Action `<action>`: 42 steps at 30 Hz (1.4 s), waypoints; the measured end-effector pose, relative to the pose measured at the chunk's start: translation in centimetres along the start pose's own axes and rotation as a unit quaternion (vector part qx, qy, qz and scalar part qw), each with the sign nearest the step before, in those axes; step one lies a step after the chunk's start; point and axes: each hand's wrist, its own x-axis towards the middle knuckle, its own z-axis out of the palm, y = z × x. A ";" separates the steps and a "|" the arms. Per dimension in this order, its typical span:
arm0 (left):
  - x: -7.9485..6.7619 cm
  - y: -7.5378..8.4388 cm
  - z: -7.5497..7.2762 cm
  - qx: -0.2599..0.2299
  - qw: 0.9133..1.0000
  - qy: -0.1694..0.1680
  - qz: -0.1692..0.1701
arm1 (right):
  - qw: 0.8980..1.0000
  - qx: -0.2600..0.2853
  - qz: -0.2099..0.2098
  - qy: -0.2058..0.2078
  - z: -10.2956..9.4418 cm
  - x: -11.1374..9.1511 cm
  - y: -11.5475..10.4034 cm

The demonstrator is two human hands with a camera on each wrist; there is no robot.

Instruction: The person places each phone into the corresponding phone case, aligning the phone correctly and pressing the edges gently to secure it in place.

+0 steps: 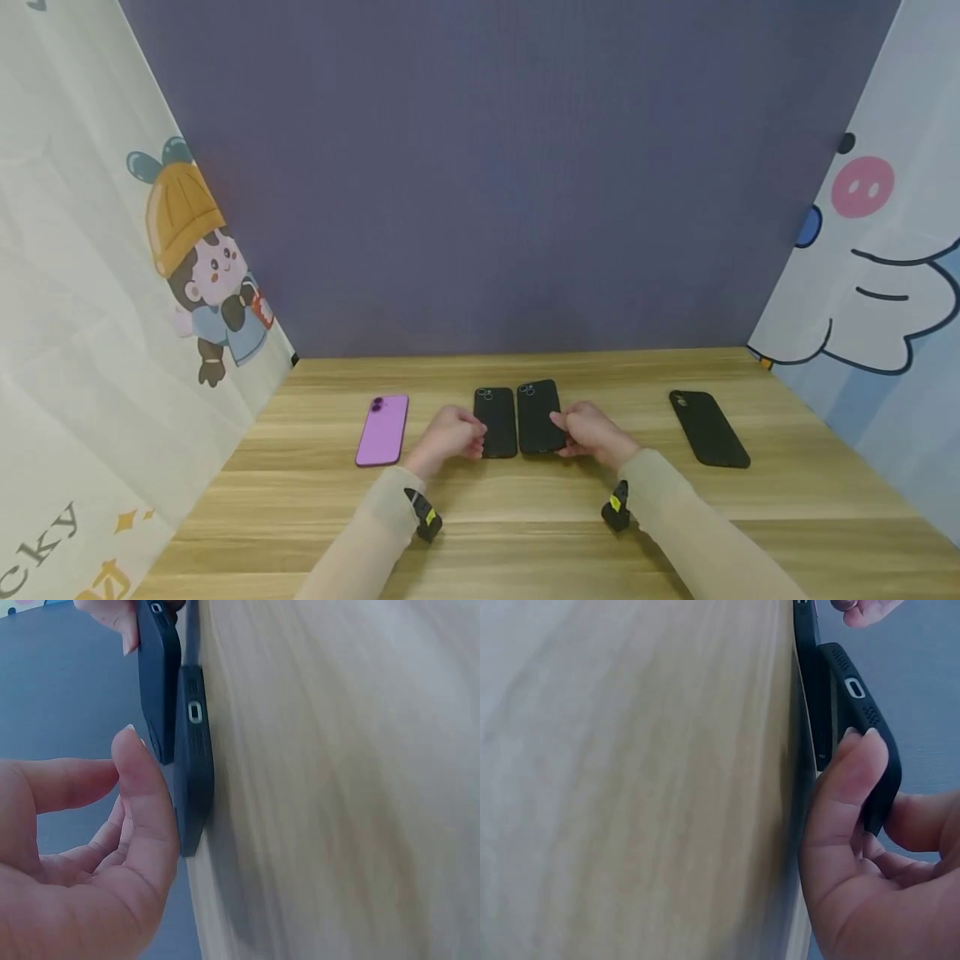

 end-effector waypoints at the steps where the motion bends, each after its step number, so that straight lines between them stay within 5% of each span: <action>1: 0.1 0.0 -0.2 0.010 1.000 0.004 0.001 | 1.000 -0.002 -0.001 -0.001 0.0 0.0 0.0; 8: 0.3 0.0 -1.6 0.099 0.995 0.019 0.010 | 1.000 -0.022 0.003 0.011 0.1 0.1 0.1; 19: 0.4 0.1 -4.3 0.230 0.972 0.054 -0.017 | 0.999 -0.041 0.028 0.010 0.0 0.6 -0.3; 27: 0.5 -0.2 -6.0 0.307 0.948 0.076 -0.039 | 0.993 -0.106 0.046 0.002 0.1 0.7 -1.0; 32: 0.2 -0.3 -7.2 0.312 0.943 0.093 -0.075 | 0.983 -0.178 0.045 0.000 -0.1 0.8 -1.5; 39: -0.3 0.1 -8.9 0.414 0.901 0.119 -0.057 | 0.965 -0.258 0.051 0.000 -0.1 0.9 -2.1; 42: -0.4 0.3 -9.6 0.415 0.899 0.121 -0.073 | 0.961 -0.273 0.055 -0.005 -0.1 0.9 -2.4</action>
